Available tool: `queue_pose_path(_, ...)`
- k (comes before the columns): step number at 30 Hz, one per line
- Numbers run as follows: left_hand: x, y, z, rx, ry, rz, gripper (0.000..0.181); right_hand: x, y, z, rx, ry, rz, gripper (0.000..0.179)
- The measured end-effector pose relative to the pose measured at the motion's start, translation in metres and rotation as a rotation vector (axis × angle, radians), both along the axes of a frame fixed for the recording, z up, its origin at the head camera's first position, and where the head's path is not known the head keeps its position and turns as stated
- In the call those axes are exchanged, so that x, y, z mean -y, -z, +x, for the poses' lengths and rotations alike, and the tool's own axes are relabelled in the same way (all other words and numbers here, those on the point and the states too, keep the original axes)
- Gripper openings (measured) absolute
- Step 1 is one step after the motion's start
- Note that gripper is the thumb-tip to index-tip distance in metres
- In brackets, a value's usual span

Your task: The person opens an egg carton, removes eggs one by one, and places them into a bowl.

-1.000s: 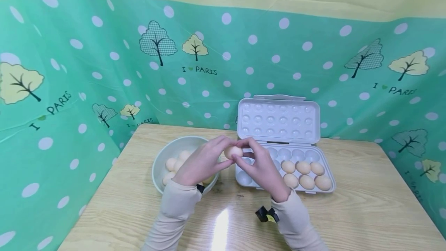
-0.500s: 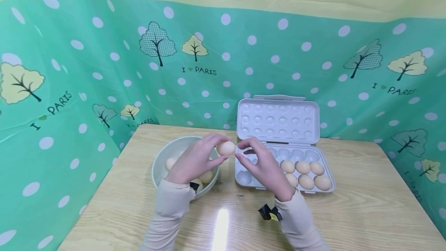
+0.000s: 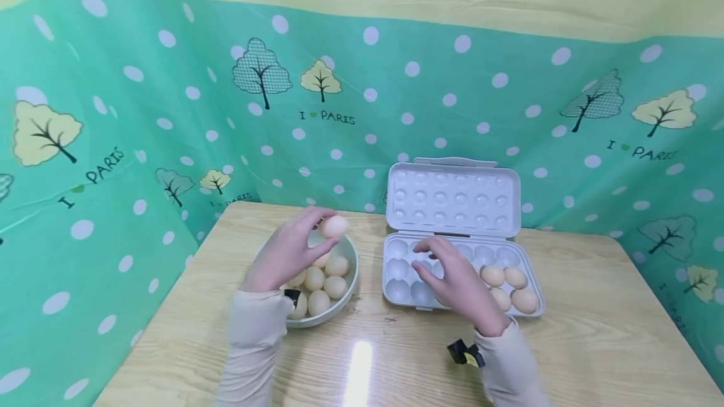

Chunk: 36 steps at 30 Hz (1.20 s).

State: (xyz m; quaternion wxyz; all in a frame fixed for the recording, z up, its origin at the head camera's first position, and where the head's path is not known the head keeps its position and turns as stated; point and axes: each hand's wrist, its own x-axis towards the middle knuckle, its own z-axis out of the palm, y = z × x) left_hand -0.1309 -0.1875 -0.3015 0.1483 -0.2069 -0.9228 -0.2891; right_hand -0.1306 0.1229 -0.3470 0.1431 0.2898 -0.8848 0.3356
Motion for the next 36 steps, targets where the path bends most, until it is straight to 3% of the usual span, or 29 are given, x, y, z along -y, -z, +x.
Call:
queue_pose_path(11,0.012,0.005,-0.005,0.039,-0.053,-0.025,0.041,-0.017,0.003,-0.007,0.036,0.037,0.044,0.019)
queue_pose_path(18,0.015,0.012,-0.011,0.164,-0.096,-0.054,0.041,-0.029,0.006,-0.014,0.109,0.112,0.136,0.024)
queue_pose_path(27,0.018,0.022,-0.015,0.235,-0.111,-0.069,0.037,-0.043,0.010,-0.019,0.113,0.081,0.182,0.025)
queue_pose_path(36,0.023,0.033,-0.019,0.359,-0.208,-0.102,0.038,-0.048,0.014,-0.020,0.150,0.082,0.209,0.018)
